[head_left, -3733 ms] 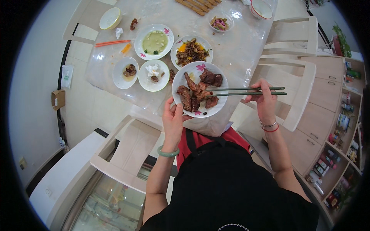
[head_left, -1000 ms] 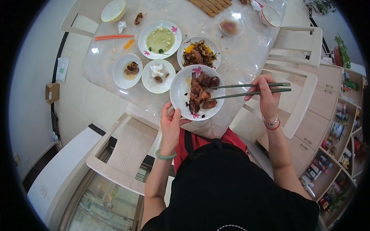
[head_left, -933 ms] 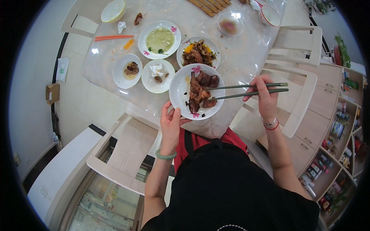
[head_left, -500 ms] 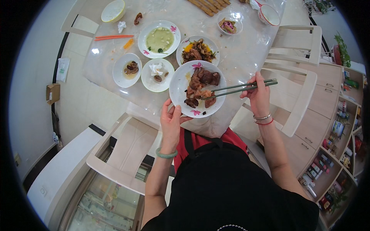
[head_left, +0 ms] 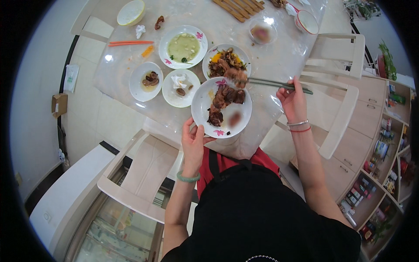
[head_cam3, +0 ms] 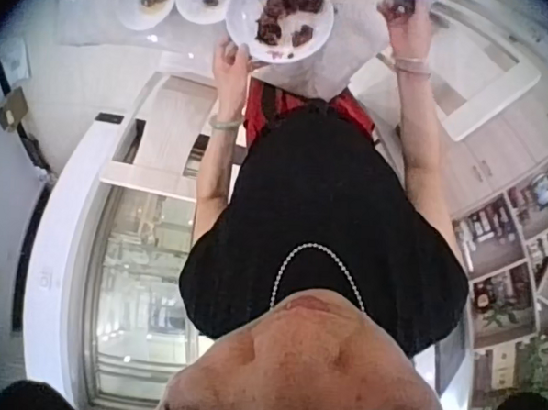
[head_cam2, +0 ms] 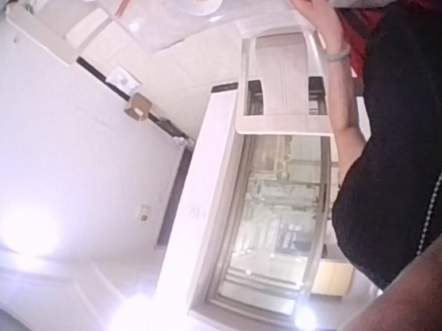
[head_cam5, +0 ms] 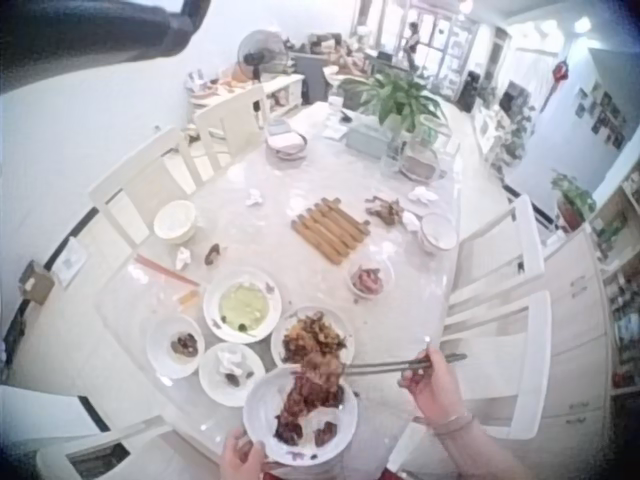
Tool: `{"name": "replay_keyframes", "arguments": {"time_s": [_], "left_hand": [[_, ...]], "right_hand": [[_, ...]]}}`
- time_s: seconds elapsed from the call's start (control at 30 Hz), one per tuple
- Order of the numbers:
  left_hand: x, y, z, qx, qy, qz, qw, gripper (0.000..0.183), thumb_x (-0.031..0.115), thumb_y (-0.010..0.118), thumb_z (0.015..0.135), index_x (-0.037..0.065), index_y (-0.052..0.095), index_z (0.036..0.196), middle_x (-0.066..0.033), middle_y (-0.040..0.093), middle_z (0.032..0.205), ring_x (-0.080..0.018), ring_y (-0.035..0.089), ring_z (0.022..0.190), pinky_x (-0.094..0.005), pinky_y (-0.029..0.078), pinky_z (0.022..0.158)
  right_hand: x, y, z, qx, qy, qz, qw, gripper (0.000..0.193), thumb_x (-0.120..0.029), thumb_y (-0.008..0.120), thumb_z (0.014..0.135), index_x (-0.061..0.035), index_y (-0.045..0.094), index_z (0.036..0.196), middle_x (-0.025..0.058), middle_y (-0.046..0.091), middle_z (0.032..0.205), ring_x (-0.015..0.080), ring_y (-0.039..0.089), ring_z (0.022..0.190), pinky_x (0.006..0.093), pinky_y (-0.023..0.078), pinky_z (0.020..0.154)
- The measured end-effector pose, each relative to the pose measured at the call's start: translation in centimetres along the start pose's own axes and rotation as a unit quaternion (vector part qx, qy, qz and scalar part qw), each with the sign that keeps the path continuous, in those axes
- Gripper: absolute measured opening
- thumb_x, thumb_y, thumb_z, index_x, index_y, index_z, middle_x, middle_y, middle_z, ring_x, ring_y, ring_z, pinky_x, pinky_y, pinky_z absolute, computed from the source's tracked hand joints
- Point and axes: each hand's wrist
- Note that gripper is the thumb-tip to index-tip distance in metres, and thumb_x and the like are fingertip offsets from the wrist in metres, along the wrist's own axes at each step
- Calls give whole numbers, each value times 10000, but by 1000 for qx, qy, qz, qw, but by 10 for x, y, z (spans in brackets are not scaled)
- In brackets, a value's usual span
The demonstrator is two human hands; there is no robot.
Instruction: The person clears leftover food from a dining table into a trash bin. They use chopsticks to transfer meat and bones from plates and a ladle to scoop soup from a pot. The person also wipes the table surface with a tissue and discards used tissues and food scraps into a bin in the kitchen.
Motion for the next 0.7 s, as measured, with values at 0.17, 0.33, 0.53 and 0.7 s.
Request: {"name": "replay_keyframes", "arguments": {"time_s": [0.17, 0.33, 0.53, 0.7], "left_hand": [[-7, -5, -5, 6, -17, 0, 1000, 341, 103, 471, 993, 8, 381, 1308, -184, 614, 1152, -254, 661, 973, -387, 601, 778], [-10, -8, -8, 12, -24, 0, 1000, 343, 100, 466, 996, 6, 378, 1314, -189, 613, 1156, -255, 664, 966, -386, 602, 773], [-7, -6, -9, 9, -21, -11, 1000, 326, 77, 465, 994, 8, 390, 1303, -174, 602, 1175, -231, 656, 962, -363, 603, 761], [-4, -3, -8, 5, -10, -15, 1000, 341, 103, 472, 996, 4, 383, 1309, -179, 612, 1162, -255, 656, 986, -391, 599, 780]], "right_hand": [[14, 22, 44, 38, -63, 8, 997, 312, -329, 503, 983, -32, 498, 887, 106, 565, 752, 256, 655, 702, 436, 598, 691], [34, 52, 68, 44, -85, -13, 995, 328, -310, 460, 996, 4, 461, 903, 153, 581, 754, 286, 674, 662, 433, 616, 623], [30, 64, 85, 11, -118, -91, 989, 308, -280, 467, 993, 13, 468, 900, 165, 604, 747, 286, 688, 635, 403, 618, 578], [24, 76, 86, -25, -101, -134, 986, 281, -247, 509, 978, 28, 508, 918, 160, 610, 783, 288, 690, 656, 390, 619, 594]]}}
Point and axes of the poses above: each hand's wrist, its own z-axis towards the middle knuckle, its own y-axis out of the palm, x = y × z
